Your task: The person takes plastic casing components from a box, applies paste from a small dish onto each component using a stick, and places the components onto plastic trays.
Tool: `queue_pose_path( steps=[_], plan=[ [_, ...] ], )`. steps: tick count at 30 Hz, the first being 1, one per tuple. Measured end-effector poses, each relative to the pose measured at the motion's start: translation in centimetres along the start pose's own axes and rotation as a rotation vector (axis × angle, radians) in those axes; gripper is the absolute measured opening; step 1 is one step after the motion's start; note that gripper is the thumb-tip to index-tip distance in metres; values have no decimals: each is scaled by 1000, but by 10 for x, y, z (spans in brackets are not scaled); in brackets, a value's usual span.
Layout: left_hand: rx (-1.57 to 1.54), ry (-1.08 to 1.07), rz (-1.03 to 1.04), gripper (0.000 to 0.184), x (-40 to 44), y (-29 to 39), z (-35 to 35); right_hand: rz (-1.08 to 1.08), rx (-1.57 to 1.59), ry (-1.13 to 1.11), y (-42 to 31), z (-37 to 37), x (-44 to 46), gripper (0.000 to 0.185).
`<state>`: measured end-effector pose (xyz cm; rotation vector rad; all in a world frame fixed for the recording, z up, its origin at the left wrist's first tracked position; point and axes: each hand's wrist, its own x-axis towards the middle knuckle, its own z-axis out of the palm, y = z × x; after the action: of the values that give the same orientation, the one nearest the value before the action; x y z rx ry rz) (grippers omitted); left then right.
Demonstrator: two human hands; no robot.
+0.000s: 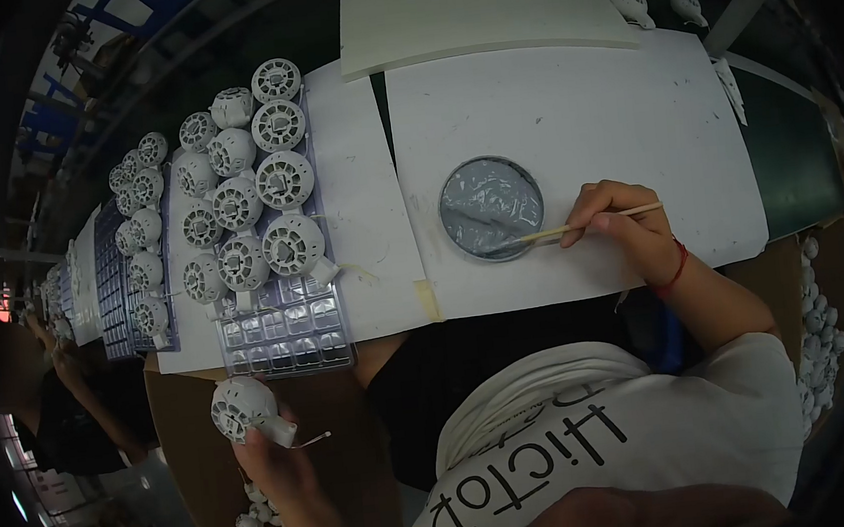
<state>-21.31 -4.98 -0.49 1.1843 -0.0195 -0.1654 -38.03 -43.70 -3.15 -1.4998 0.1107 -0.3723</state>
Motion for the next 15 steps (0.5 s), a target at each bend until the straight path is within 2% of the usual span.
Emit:
queue_pose_path(
  steps=[2,3,5,6,8,9,11,15],
  plan=[
    [192,-149,-50,73,-6,-6,17,-86,-15,9,-1,-3,0,17],
    [192,-145,-84,77,-7,-12,23,-88,-15,6,-2,-5,1,17],
    [215,-179,-119,77,-11,-20,35,-337,-436,-85,-7,-11,5,18],
    [238,-214,-156,77,-12,-23,41,-340,-437,-89,-11,-12,5,18],
    [240,-239,-221,77,-11,-26,52,-504,-808,-153,-18,-13,6,23],
    [257,-285,-244,77,-11,-31,58,-509,-808,-159,-19,-14,7,23],
    [254,-340,-338,78,-12,-34,73,-655,-946,-114,-20,-12,8,25],
    [283,-415,-311,77,-8,-41,103,-792,-1014,-63,-29,-2,9,25]
  ],
)
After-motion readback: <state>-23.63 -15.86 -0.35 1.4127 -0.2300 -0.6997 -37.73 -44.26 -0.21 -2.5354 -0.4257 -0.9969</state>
